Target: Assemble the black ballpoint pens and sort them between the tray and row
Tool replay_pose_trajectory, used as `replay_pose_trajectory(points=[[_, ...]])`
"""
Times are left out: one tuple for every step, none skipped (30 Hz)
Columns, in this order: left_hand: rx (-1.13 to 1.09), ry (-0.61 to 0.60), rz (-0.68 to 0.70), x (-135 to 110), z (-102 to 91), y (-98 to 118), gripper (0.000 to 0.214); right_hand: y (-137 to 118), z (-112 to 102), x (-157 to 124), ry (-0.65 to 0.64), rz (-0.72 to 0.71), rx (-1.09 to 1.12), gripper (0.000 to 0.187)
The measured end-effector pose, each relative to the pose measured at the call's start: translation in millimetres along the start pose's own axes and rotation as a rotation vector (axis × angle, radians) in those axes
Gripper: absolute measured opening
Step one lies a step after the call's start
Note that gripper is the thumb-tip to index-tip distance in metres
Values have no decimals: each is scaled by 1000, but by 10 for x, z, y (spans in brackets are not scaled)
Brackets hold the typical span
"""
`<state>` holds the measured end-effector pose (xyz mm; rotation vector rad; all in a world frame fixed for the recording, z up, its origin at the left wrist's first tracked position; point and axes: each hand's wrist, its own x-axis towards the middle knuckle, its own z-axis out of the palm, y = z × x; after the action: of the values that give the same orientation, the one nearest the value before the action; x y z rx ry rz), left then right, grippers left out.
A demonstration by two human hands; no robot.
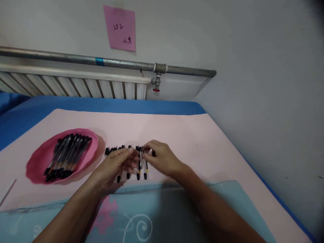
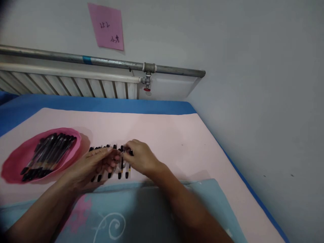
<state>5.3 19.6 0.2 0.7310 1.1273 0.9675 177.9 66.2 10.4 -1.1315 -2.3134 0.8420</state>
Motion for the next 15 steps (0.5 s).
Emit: replay_pose_trajectory(points=[[8,32,15,8,-26,11,30,24,-36,-8,-70,47,-43,8],[9,61,28,18,-52,21,30,45,-68,-18,-148,95,-82,7],[7,83,34,29,-77,30,31,63,-91,-30,-227,138,-112,7],[8,97,36,39,-98,36,31,76,-104,-42,-300,171,-130,6],[12,105,34,48,-113,39,32,85,-106,-53,-359,191,-136,5],[18,108,33,54,-121,40,32,91,-100,-62,-403,204,-136,5],[27,109,32,57,-123,38,33,94,-88,-68,-435,209,-134,5],[37,108,33,58,-120,35,33,95,-75,-70,-454,208,-132,5],[47,106,35,56,-114,31,34,96,-64,-70,-462,204,-127,5],[56,104,39,52,-107,28,34,97,-59,-67,-457,203,-120,6],[65,104,43,49,-101,26,34,99,-61,-62,-442,207,-114,9],[76,105,47,45,-97,24,34,102,-69,-57,-420,216,-105,13],[87,107,50,42,-96,24,34,106,-83,-51,-388,230,-95,18],[96,113,53,41,-97,24,34,111,-100,-44,-348,249,-90,21],[103,120,54,40,-99,24,34,116,-115,-39,-301,268,-90,23]])
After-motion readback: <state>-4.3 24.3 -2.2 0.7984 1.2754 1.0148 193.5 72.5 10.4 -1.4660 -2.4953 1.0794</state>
